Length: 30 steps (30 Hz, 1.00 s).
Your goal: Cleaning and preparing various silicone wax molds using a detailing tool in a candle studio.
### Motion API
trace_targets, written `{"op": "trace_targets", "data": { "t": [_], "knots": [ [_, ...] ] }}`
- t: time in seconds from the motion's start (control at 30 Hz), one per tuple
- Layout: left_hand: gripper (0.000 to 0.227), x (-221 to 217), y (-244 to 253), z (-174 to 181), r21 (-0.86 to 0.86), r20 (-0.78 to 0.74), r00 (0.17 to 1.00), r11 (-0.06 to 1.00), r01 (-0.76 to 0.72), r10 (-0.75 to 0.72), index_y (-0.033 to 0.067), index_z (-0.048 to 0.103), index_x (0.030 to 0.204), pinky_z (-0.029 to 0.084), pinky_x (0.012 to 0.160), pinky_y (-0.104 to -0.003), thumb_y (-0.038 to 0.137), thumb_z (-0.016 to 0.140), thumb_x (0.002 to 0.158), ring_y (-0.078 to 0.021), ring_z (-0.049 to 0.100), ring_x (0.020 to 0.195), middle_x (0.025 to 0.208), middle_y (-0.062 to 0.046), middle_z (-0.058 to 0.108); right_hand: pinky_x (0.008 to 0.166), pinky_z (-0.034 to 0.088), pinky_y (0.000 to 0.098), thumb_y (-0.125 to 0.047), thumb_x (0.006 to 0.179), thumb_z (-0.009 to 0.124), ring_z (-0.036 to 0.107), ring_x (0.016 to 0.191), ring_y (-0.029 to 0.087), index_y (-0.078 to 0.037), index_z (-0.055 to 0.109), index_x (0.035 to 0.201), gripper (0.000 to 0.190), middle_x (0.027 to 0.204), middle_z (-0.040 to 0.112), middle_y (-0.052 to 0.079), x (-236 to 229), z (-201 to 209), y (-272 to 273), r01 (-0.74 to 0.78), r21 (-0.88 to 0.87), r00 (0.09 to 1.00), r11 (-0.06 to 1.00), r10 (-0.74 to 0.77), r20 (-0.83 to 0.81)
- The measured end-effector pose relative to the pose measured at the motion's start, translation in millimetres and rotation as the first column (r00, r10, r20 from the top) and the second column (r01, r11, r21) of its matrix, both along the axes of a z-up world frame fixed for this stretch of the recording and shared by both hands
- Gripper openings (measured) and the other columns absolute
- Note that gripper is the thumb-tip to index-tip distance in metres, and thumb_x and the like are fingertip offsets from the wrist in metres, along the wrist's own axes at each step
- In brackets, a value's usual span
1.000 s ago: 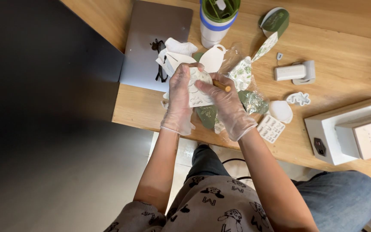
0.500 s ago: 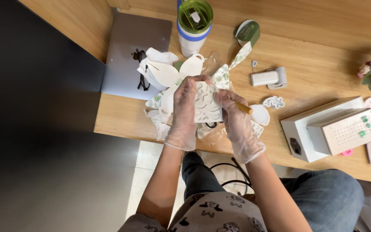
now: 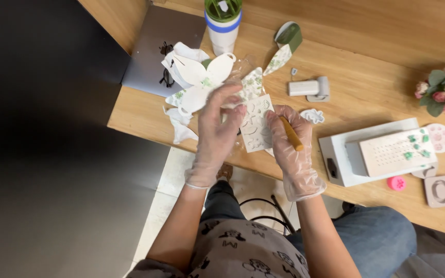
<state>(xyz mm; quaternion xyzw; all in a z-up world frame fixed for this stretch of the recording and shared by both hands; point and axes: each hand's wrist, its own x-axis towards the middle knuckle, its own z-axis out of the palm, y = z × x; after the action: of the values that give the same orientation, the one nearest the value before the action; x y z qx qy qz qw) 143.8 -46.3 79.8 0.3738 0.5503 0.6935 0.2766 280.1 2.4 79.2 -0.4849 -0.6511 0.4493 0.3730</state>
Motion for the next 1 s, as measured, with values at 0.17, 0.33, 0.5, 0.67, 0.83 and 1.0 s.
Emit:
{"op": "trace_targets", "data": {
  "t": [0.17, 0.33, 0.5, 0.67, 0.83, 1.0],
  "knots": [
    [0.03, 33, -11, 18, 0.085, -0.368, 0.928, 0.996, -0.033, 0.062, 0.0098, 0.062, 0.13, 0.038, 0.114, -0.049, 0.014, 0.048, 0.103, -0.0339, 0.048, 0.134, 0.139, -0.015, 0.056, 0.057, 0.042, 0.0264, -0.014, 0.099, 0.068, 0.058, 0.068, 0.013, -0.009, 0.071, 0.089, 0.011, 0.067, 0.055, 0.004, 37, 6, 3, 0.003, 0.102, 0.999, 0.995, -0.007, 0.045],
    [0.065, 34, -1, 24, -0.059, 0.44, 0.898, 0.997, 0.04, -0.01, -0.0012, 0.019, 0.157, 0.003, 0.124, -0.049, 0.039, 0.015, 0.106, -0.0396, 0.01, 0.153, 0.165, -0.027, 0.014, 0.069, 0.055, 0.0476, -0.015, 0.095, 0.076, 0.073, 0.085, 0.036, -0.003, 0.074, 0.1, 0.013, 0.083, 0.073, 0.018, 22, 22, -11, -0.046, 0.547, 0.968, 0.836, -0.098, 0.23],
    [0.059, 5, 10, -31, 0.215, 0.976, 0.048, 0.976, -0.018, -0.214, -0.0061, 0.051, 0.139, 0.04, 0.115, -0.05, 0.039, 0.027, 0.109, -0.0424, 0.049, 0.135, 0.145, -0.029, 0.05, 0.092, 0.059, 0.0446, -0.005, 0.096, 0.067, 0.071, 0.109, 0.033, -0.004, 0.072, 0.107, 0.013, 0.109, 0.075, 0.015, -5, -3, -3, -0.463, 0.797, 0.874, 0.388, 0.048, 0.484],
    [0.067, 2, 8, -37, 0.241, 0.967, -0.075, 0.97, -0.031, -0.243, -0.0045, 0.053, 0.138, 0.039, 0.116, -0.053, 0.043, 0.017, 0.11, -0.0417, 0.05, 0.133, 0.143, -0.029, 0.051, 0.081, 0.059, 0.0378, -0.013, 0.094, 0.074, 0.075, 0.099, 0.028, -0.01, 0.078, 0.103, 0.01, 0.106, 0.078, 0.008, -14, -5, -15, -0.323, 0.803, 0.942, 0.501, 0.091, 0.323],
    [0.065, 2, 7, -57, 0.371, 0.927, -0.062, 0.929, 0.008, -0.37, 0.0008, 0.046, 0.146, 0.043, 0.113, -0.049, 0.044, 0.014, 0.109, -0.0385, 0.047, 0.139, 0.153, -0.024, 0.043, 0.096, 0.063, 0.0497, 0.014, 0.089, 0.072, 0.07, 0.071, 0.026, 0.008, 0.066, 0.083, 0.009, 0.063, 0.059, 0.007, -6, 27, -12, -0.276, 0.78, 0.946, 0.562, 0.301, 0.118],
    [0.063, 7, 5, -33, 0.238, 0.971, -0.013, 0.964, 0.12, -0.238, 0.0004, 0.045, 0.147, 0.035, 0.116, -0.048, 0.042, 0.014, 0.111, -0.0363, 0.047, 0.138, 0.15, -0.023, 0.047, 0.079, 0.062, 0.0351, 0.001, 0.077, 0.089, 0.077, 0.081, 0.03, 0.002, 0.076, 0.088, 0.017, 0.087, 0.079, 0.012, -12, -12, -19, -0.306, 0.74, 0.95, 0.599, 0.242, 0.197]
  ]
}}
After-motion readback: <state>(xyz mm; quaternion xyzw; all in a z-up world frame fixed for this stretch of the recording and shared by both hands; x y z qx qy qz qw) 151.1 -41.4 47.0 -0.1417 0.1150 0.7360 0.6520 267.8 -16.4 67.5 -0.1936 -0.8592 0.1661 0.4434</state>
